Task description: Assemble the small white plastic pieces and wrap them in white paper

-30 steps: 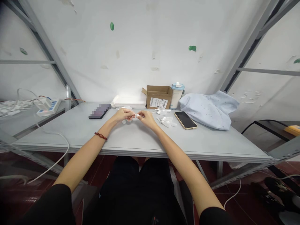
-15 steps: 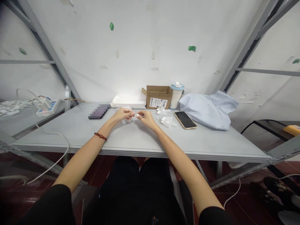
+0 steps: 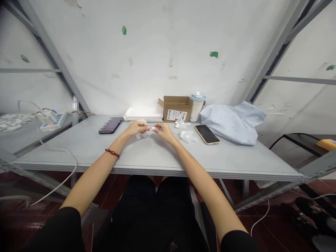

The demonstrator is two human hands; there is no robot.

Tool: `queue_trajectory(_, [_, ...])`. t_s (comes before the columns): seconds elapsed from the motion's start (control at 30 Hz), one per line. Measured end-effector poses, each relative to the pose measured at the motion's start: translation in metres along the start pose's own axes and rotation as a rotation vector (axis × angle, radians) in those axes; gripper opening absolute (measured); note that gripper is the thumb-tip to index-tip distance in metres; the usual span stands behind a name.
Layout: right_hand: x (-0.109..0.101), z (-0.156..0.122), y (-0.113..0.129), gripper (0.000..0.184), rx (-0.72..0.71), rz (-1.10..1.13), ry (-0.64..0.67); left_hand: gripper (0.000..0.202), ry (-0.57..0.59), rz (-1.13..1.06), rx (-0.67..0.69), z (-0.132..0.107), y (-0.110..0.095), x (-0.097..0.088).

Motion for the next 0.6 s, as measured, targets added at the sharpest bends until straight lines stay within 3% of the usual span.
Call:
queue_trajectory(0.17, [-0.009,0.004,-0.009,0.015,0.0,-0.071,-0.017,0.03,-0.104,-0.05,-0.016,-0.001,-0.001,-0.014])
queue_trajectory(0.3, [-0.025,0.006,-0.033,0.016,0.092,-0.244,-0.023,0.025,-0.317,-0.161,-0.038,-0.005,0.003,-0.05])
queue_trajectory(0.43, [-0.037,0.001,-0.05,0.027,0.186,-0.556,0.054,0.017,-0.481,-0.233,-0.084,-0.011,0.012,-0.08])
queue_trajectory(0.6, [-0.044,-0.013,-0.066,0.039,0.334,-0.826,0.189,0.009,-0.564,-0.226,-0.212,-0.018,0.028,-0.091])
Point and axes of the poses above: each hand's wrist, its own z-axis towards the middle knuckle, its own x-axis out of the palm, y = z × x, the point moved 10 cm from there along z, towards the middle knuckle, and after that the axes turned 6 degrees about -x, right-handed, at the moved point
